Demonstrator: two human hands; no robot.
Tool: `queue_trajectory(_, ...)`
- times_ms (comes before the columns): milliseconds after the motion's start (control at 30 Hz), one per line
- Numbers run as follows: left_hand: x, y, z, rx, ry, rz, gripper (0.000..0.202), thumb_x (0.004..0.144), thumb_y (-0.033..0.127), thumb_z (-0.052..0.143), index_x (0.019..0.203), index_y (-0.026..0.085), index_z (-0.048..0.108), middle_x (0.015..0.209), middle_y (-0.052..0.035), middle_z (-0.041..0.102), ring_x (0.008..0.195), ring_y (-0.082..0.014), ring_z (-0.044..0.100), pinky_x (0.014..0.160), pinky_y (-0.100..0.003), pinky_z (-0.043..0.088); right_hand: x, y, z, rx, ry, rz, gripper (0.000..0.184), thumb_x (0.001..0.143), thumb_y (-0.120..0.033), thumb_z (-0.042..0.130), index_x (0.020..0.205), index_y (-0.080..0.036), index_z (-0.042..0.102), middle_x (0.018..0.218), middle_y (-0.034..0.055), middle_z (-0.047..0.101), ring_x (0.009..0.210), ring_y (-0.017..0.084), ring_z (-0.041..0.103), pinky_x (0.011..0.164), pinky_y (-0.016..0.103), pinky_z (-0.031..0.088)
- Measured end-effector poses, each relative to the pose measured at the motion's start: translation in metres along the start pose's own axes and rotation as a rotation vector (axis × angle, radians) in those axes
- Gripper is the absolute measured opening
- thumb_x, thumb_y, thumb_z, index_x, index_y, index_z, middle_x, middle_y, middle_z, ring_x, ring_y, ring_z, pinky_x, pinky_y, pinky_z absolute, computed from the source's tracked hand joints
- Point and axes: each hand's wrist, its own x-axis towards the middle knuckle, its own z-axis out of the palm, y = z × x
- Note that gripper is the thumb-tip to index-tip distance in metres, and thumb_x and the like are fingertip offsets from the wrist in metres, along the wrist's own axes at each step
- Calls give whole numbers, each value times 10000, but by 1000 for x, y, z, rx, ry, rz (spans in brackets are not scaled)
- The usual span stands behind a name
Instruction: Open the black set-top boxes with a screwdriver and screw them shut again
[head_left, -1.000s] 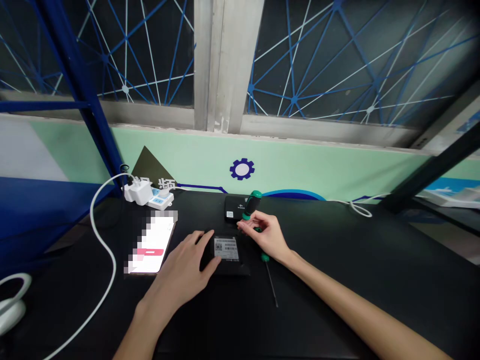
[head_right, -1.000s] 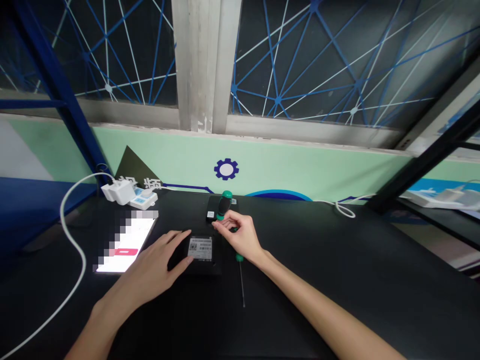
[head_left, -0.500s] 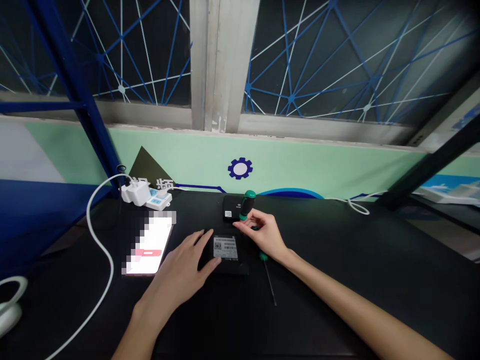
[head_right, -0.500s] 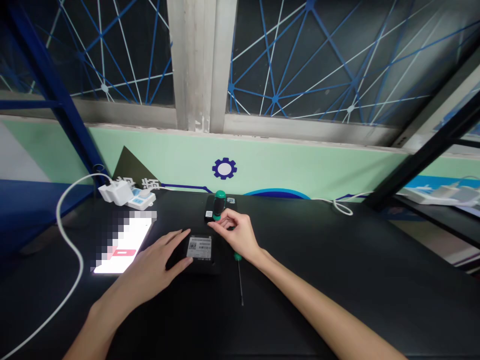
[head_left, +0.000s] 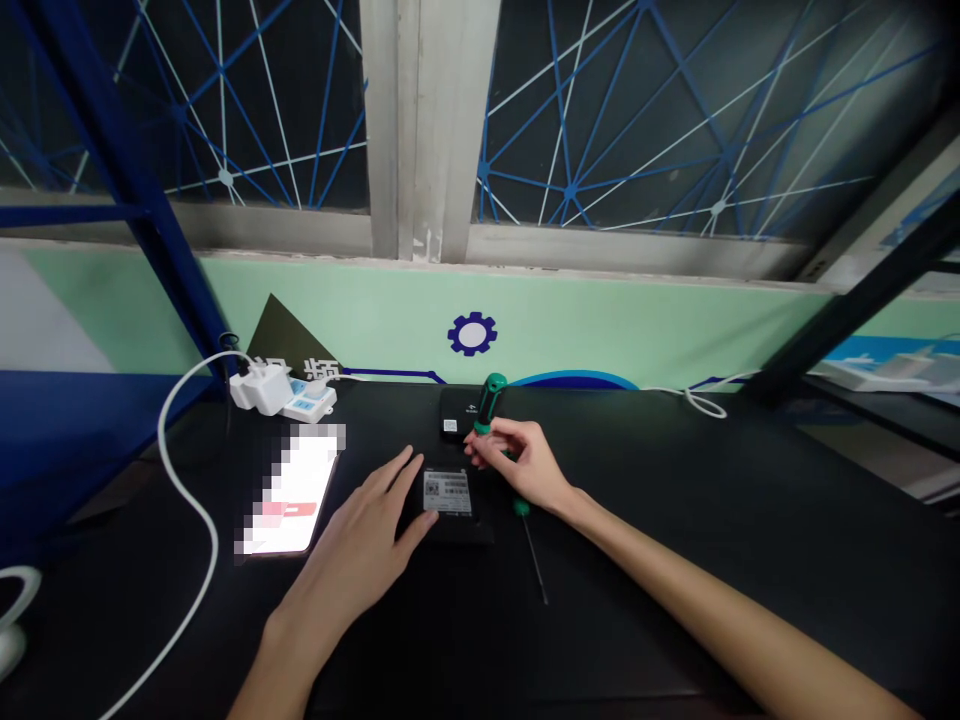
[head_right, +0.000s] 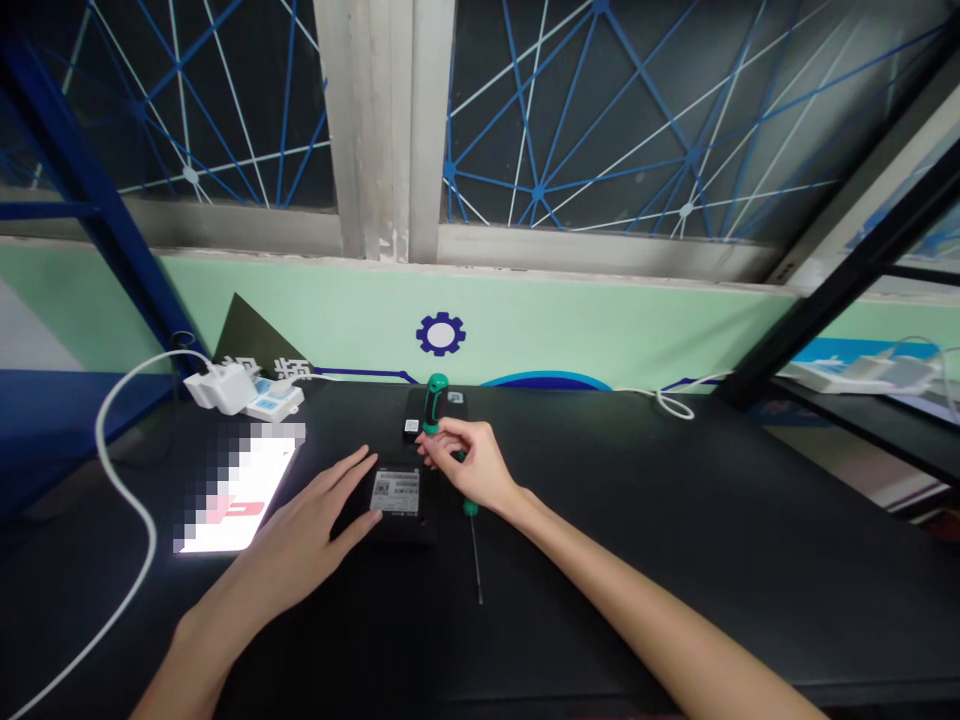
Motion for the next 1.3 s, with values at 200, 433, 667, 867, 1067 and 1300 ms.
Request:
queue_trajectory(200, 1, 1, -3, 2, -58, -8, 653, 994, 616, 341, 1552, 280, 302, 1610, -12, 331, 1428, -260, 398, 1116, -414, 411, 0, -1, -2, -127, 3, -87, 285, 886, -434, 669, 768, -177, 705, 721, 76, 741, 630, 206, 703, 596, 315, 581)
queue_trajectory(433, 1, -5, -3, -1, -58, 24, 662, 977, 611, 403, 1553, 305, 290, 1610, -12, 333, 1428, -265, 399, 1121, -416, 397, 0, 7, -2, -164, 52, -111, 266, 862, -406, 699, 724, -184, 659, 647, 44, 708, 580, 191, 680, 564, 296, 558)
queue_trajectory(667, 2, -7, -2, -5, -76, 7, 672, 971, 643, 385, 1552, 319, 289, 1615, 10, 319, 1433, -263, 388, 1125, -408, 390, 1, 9, 0, -170, 97, -134, 269, 833, -419, 730, 741, -174, 669, 687, 55, 726, 582, 174, 670, 550, 281, 557)
queue_trajectory(867, 2, -7, -1, -14, -66, 8, 670, 970, 640, 395, 1554, 330, 285, 1613, 10, 324, 1430, -269, 393, 1117, -412, 398, 0, 9, 2, -107, 88, -116, 291, 834, -460, 725, 800, -175, 675, 716, 63, 753, 607, 194, 702, 558, 291, 581)
queue_trajectory(1067, 1, -8, -1, -8, -51, 15, 672, 970, 644, 392, 1554, 328, 285, 1614, 1, 323, 1420, -270, 410, 1119, -410, 393, -1, 5, 0, -189, 48, -164, 306, 908, -430, 645, 771, -165, 715, 704, 67, 749, 620, 193, 698, 592, 296, 574)
queue_trajectory(1300, 0, -6, -2, -14, -50, 6, 666, 970, 633, 405, 1552, 332, 288, 1613, 1, 325, 1417, -274, 414, 1109, -413, 408, 0, 2, 0, -266, 85, -195, 292, 890, -409, 667, 722, -172, 694, 627, 40, 711, 561, 165, 647, 537, 266, 515)
